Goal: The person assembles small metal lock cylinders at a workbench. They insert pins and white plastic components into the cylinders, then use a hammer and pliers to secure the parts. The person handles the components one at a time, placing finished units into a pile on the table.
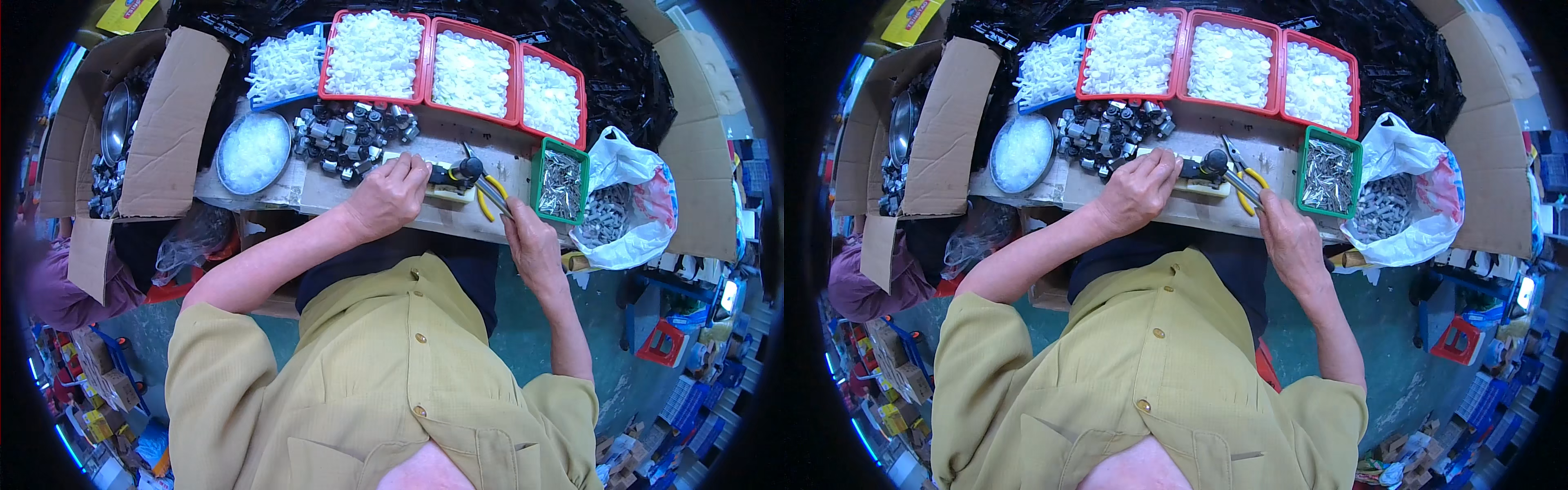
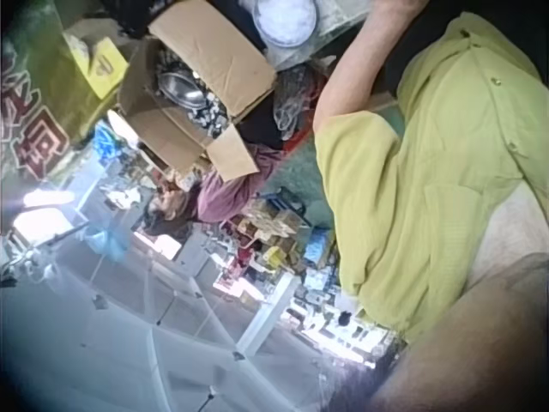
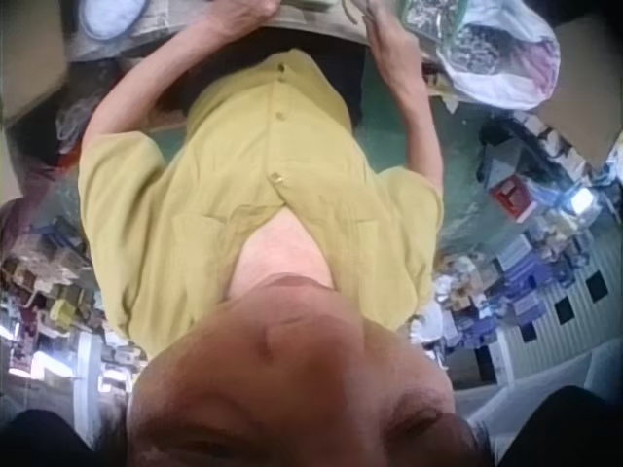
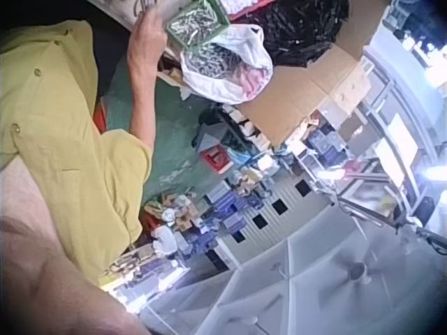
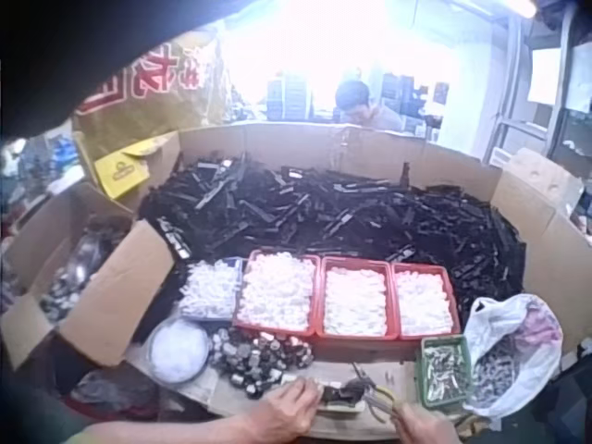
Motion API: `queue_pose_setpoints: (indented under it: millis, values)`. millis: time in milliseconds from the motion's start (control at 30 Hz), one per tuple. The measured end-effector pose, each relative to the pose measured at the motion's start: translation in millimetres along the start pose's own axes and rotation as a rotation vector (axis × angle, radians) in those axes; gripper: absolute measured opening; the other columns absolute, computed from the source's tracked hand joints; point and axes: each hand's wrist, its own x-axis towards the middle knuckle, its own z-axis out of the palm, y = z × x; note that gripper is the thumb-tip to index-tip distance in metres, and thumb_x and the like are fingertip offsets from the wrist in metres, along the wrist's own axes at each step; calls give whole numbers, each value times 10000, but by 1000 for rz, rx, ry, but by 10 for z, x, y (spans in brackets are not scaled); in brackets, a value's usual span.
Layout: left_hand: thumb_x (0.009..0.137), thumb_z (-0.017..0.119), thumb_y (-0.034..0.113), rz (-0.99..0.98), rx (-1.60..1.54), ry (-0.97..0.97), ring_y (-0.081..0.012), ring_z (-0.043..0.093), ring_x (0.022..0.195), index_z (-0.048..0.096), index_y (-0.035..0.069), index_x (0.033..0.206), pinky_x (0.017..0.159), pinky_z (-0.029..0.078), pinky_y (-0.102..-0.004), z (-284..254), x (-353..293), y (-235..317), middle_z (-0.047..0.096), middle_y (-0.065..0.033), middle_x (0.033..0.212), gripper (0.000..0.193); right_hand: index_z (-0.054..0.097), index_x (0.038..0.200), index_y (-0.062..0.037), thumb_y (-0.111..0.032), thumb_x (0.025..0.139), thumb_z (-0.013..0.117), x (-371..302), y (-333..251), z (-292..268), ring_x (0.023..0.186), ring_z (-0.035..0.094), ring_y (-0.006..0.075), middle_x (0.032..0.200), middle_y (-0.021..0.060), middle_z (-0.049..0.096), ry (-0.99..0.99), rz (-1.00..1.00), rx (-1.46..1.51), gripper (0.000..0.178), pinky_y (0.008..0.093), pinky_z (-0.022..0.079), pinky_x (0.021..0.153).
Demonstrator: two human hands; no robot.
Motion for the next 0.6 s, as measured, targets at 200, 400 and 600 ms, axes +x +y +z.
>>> queue_pose_setpoints:
  millis: [200,400,600]
  values:
    - [791,594,87,-9,15,-10,-317,642,1033,644,-121,1089,855,549,-357,-35,-17,-7,624,-211,1079,367,605,1232,-19,1,906,650,80,-241,-336,757,669,327,938,151,683,426,-189,155,329,418,501,642]
    - [787,597,93,8,2,-18,-321,640,1042,639,-123,1094,859,546,-356,-27,16,2,622,-218,1085,379,559,1359,-83,-64,923,641,-102,-117,-10,645,602,340,757,129,564,88,-39,-56,444,453,467,594]
    - [789,593,84,-24,-6,-45,-334,637,1062,630,-122,1114,867,543,-363,-44,-10,3,621,-225,1103,386,572,1357,-69,-31,911,640,1,-247,-193,679,643,322,886,144,657,356,-155,46,453,432,484,589]
